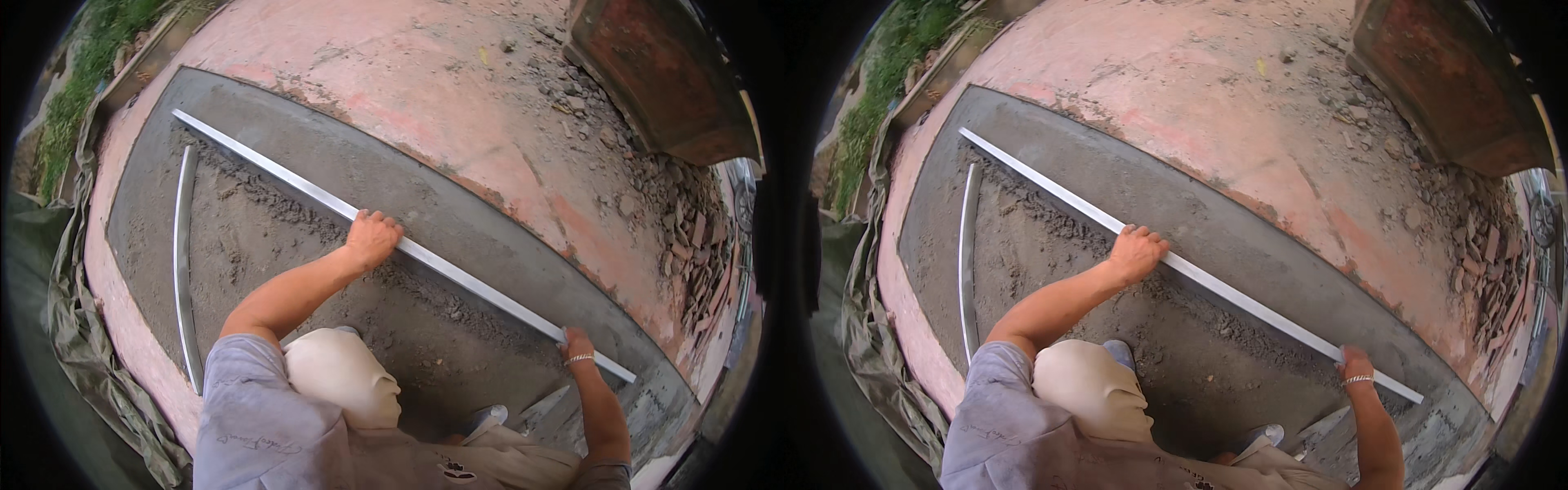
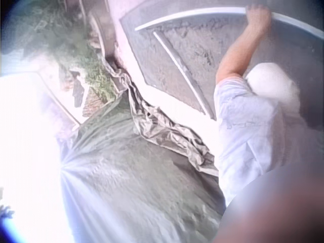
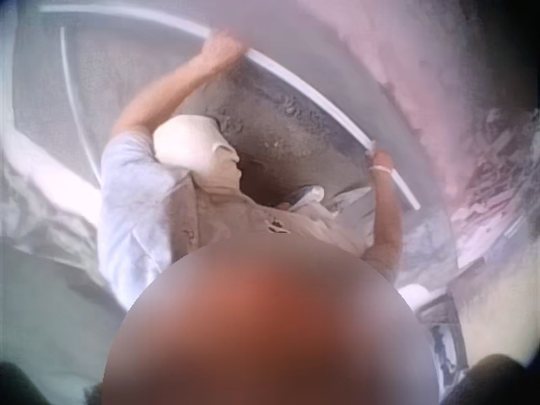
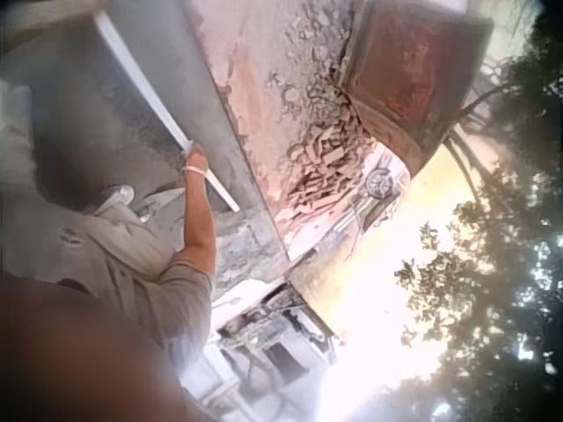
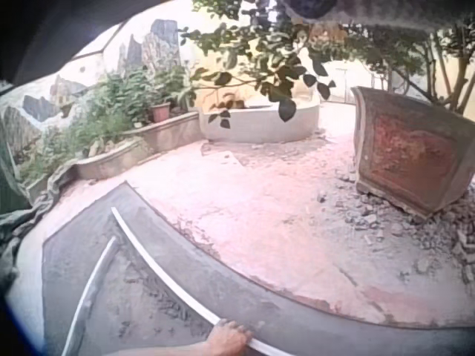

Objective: The person levels a freshly poured concrete slab using a long metal straightedge and a trowel. They repeatedly drag the straightedge across the surface to flatten it and use the trowel to smooth edges and fill low spots.

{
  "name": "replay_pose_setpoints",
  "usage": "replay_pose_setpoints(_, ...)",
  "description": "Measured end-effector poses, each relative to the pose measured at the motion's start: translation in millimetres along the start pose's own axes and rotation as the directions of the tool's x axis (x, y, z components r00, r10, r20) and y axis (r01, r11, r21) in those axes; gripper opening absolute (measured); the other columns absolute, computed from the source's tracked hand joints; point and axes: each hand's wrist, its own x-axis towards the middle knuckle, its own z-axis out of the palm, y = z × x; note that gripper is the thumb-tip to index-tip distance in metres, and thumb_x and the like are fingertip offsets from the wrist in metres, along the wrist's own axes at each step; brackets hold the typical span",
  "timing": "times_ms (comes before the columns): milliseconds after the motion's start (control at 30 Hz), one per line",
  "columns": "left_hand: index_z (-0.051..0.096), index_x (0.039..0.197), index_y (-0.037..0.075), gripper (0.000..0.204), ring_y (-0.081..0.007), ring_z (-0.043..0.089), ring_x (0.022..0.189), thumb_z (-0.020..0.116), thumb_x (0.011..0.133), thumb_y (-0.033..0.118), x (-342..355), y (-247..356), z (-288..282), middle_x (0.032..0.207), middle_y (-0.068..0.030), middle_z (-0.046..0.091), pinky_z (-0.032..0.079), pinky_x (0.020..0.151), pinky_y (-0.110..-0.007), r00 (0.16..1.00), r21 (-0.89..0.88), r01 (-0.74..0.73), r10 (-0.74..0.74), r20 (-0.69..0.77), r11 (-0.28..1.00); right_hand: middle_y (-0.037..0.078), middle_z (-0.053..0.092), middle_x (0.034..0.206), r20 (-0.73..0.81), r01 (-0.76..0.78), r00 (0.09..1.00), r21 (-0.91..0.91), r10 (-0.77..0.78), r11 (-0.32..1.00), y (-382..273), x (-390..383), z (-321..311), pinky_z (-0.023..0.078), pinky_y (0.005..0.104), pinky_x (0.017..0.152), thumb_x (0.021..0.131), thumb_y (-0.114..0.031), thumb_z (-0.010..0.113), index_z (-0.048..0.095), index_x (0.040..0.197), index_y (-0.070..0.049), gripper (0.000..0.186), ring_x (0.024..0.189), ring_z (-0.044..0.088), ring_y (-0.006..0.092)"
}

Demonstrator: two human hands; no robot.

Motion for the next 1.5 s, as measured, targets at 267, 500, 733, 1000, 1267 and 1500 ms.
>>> replay_pose_setpoints(267,0.064,0.102,0.017,0.018,-0.0272,0.063,0.107,0.066,0.084,0.015,117,-71,-11,0.104,-0.0041,0.065,0.050,0.090,-0.048,0.986,0.021,0.083,-0.079,-0.143,0.996,0.016,0.062,0.122,-0.279,-0.053,0.959,-0.008,0.049,0.999,-22,120,-66,0.048,0.0432,0.098,0.080,-0.015,0.076,0.063,0.121,-0.008,0.044,0.114,0.059,0.0341)
replay_pose_setpoints(500,0.064,0.103,0.007,0.022,-0.0410,0.062,0.098,0.045,0.094,0.015,118,-168,21,0.103,-0.0177,0.065,0.050,0.082,-0.049,0.954,-0.124,0.095,-0.126,-0.273,0.988,0.012,0.064,0.118,-0.285,-0.104,0.954,-0.027,0.092,0.994,-18,123,-60,0.051,0.0450,0.093,0.082,-0.018,0.072,0.065,0.114,-0.012,0.033,0.115,0.059,0.0303)
replay_pose_setpoints(733,0.062,0.118,0.002,0.041,-0.0393,0.058,0.114,0.061,0.077,-0.004,87,-161,56,0.120,-0.0213,0.063,0.048,0.096,-0.045,0.991,-0.068,0.033,-0.042,-0.128,0.997,0.009,0.065,0.115,-0.242,-0.129,0.962,-0.010,0.123,0.992,12,64,-26,0.051,0.0439,0.092,0.090,-0.012,0.057,0.066,0.115,-0.014,0.027,0.111,0.062,0.0291)
replay_pose_setpoints(1000,0.064,0.107,0.000,0.024,-0.0399,0.061,0.105,0.055,0.084,-0.002,30,-87,53,0.109,-0.0194,0.066,0.050,0.092,-0.046,0.992,-0.070,-0.014,0.005,-0.130,0.997,0.007,0.065,0.108,-0.248,-0.162,0.955,0.020,0.162,0.987,23,-25,27,0.050,0.0440,0.090,0.087,-0.011,0.057,0.065,0.112,-0.014,0.026,0.106,0.063,0.0281)
replay_pose_setpoints(1267,0.064,0.104,0.006,0.034,-0.0386,0.063,0.099,0.073,0.072,0.001,14,-47,6,0.101,-0.0158,0.065,0.052,0.081,-0.047,0.999,-0.067,-0.051,0.050,-0.021,0.996,0.006,0.065,0.115,-0.062,-0.305,0.950,0.041,0.307,0.951,12,-78,20,0.046,0.0463,0.096,0.088,-0.013,0.057,0.065,0.112,-0.014,0.025,0.109,0.062,0.0274)
replay_pose_setpoints(1500,0.064,0.110,0.006,0.040,-0.0389,0.064,0.098,0.076,0.072,0.006,121,-13,-4,0.106,-0.0164,0.066,0.052,0.083,-0.046,0.987,-0.100,-0.061,0.045,-0.154,0.993,0.010,0.063,0.121,-0.303,-0.336,0.883,0.126,0.359,0.933,30,57,-47,0.041,0.0471,0.104,0.091,-0.011,0.055,0.065,0.116,-0.013,0.028,0.120,0.056,0.0284)
